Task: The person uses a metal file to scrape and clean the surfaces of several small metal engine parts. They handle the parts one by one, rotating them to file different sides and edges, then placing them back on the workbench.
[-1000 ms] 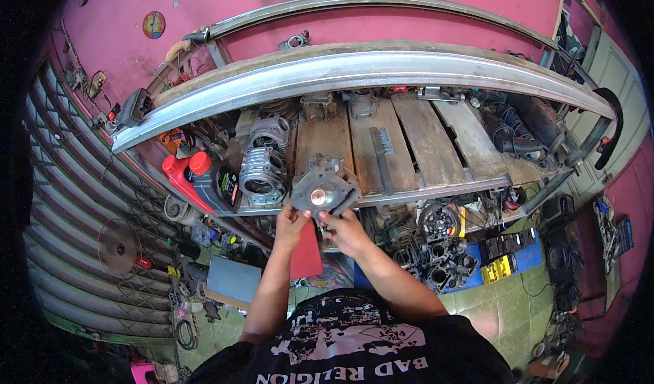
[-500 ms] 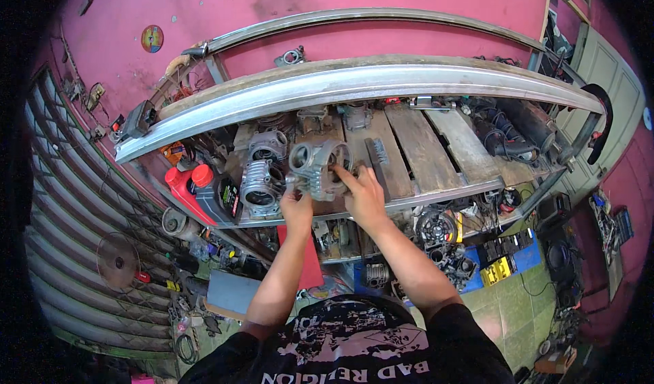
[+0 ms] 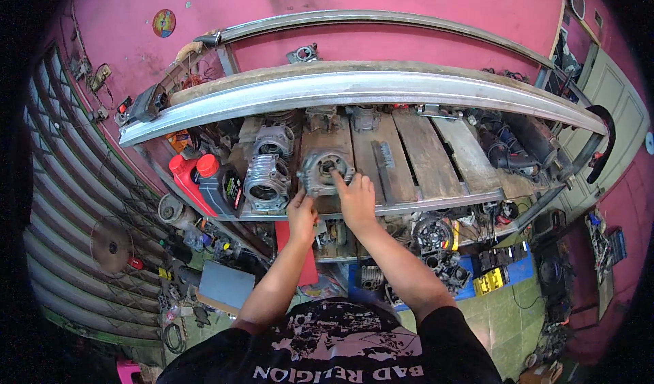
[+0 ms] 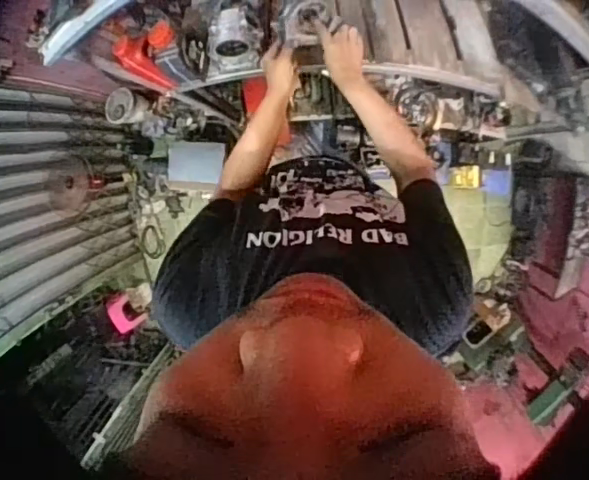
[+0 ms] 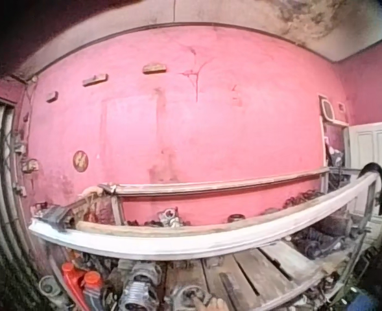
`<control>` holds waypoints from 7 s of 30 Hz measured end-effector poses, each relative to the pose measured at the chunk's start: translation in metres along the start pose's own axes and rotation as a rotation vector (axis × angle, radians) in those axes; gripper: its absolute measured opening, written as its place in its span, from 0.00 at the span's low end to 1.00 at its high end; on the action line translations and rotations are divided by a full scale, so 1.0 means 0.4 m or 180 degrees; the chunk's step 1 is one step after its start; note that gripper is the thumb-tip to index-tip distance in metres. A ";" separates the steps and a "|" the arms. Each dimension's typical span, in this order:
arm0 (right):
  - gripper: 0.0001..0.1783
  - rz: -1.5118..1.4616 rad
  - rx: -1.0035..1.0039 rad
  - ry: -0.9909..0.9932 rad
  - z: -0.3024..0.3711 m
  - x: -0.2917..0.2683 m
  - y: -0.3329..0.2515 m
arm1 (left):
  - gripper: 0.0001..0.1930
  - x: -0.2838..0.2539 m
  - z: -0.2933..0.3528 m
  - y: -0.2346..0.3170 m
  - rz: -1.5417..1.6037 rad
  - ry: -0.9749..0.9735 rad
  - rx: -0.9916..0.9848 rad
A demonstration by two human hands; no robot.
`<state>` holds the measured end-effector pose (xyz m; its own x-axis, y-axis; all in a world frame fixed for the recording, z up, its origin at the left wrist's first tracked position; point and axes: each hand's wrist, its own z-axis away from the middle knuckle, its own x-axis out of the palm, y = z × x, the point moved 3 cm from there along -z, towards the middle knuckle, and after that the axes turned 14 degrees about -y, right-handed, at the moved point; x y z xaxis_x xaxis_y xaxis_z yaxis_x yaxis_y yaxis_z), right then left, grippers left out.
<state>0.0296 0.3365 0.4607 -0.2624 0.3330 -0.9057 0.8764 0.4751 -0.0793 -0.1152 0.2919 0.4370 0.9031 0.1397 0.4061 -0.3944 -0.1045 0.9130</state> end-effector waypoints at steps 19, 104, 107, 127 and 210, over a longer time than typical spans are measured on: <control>0.41 -0.0365 0.0128 -0.0840 0.084 -0.022 -0.076 | 0.18 -0.080 0.034 0.045 -0.4171 0.0204 0.0767; 0.35 0.0357 -0.0014 -0.1064 -0.392 0.091 0.114 | 0.42 0.030 -0.407 0.048 -0.5966 0.0505 -0.0069; 0.35 0.0279 -0.0133 -0.1089 -0.372 0.007 0.116 | 0.40 0.045 -0.383 0.066 -0.5820 0.0316 0.0522; 0.27 -0.1913 0.2903 -0.2202 1.258 0.384 0.208 | 0.16 -0.377 0.637 -0.753 -0.3621 -0.2388 -0.1643; 0.36 -0.2807 0.1123 0.0299 -0.011 -0.098 0.028 | 0.30 0.086 -0.172 0.189 -0.3900 -0.1382 0.0668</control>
<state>0.0482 0.3324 0.4972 -0.9048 0.0436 -0.4237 0.4146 0.3182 -0.8526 -0.1258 0.3565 0.5226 0.6503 -0.0689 -0.7566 0.7119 -0.2924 0.6385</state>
